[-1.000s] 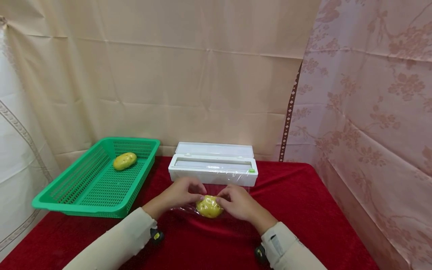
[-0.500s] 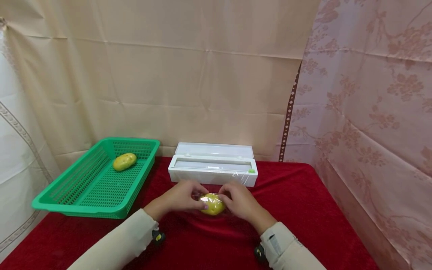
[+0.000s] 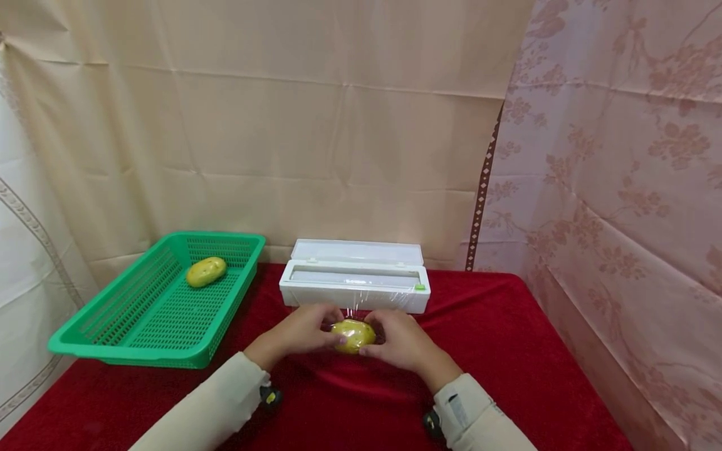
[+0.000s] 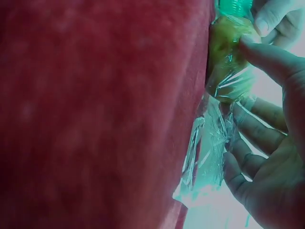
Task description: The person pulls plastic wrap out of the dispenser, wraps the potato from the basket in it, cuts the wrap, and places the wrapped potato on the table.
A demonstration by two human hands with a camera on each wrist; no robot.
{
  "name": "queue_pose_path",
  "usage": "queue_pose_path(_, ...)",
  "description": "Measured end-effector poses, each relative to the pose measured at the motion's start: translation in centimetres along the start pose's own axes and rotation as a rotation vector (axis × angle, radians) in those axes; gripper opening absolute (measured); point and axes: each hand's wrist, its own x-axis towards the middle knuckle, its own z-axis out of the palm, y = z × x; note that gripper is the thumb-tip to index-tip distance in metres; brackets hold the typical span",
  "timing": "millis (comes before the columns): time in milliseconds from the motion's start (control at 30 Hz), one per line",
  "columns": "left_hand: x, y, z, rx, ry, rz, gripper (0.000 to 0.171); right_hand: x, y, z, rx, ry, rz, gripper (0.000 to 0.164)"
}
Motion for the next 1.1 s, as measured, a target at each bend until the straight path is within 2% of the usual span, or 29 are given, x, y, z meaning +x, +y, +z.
queue_pose_path(200,0.0,-0.1,0.1,-0.004,0.016,-0.019,0.033,0.1,0.2,0.2,0.068,0.006,0.071,0.039)
queue_pose_path(400,-0.2,0.0,0.1,0.069,0.078,-0.015,0.033,0.2,0.2,0.5,0.048,0.013,0.075,0.038)
queue_pose_path(567,-0.2,0.2,0.4,0.088,0.087,-0.027,0.03,0.0,-0.2,0.5,0.037,0.025,0.091,0.039)
queue_pose_path(833,-0.2,0.6,0.8,0.12,0.1,-0.028,0.029,-0.4,0.1,-0.1,0.032,0.079,0.023,0.038)
queue_pose_path(933,-0.4,0.8,0.9,0.163,0.109,-0.019,0.03,-0.5,0.6,-0.8,0.055,0.179,0.05,0.031)
queue_pose_path(1000,-0.5,0.9,0.8,0.185,0.116,-0.014,0.033,-0.5,1.0,-1.4,0.062,0.301,0.098,0.023)
queue_pose_path(1100,-0.6,1.2,0.7,0.212,0.124,-0.011,0.037,-0.7,1.9,-2.4,0.011,0.507,0.187,0.017)
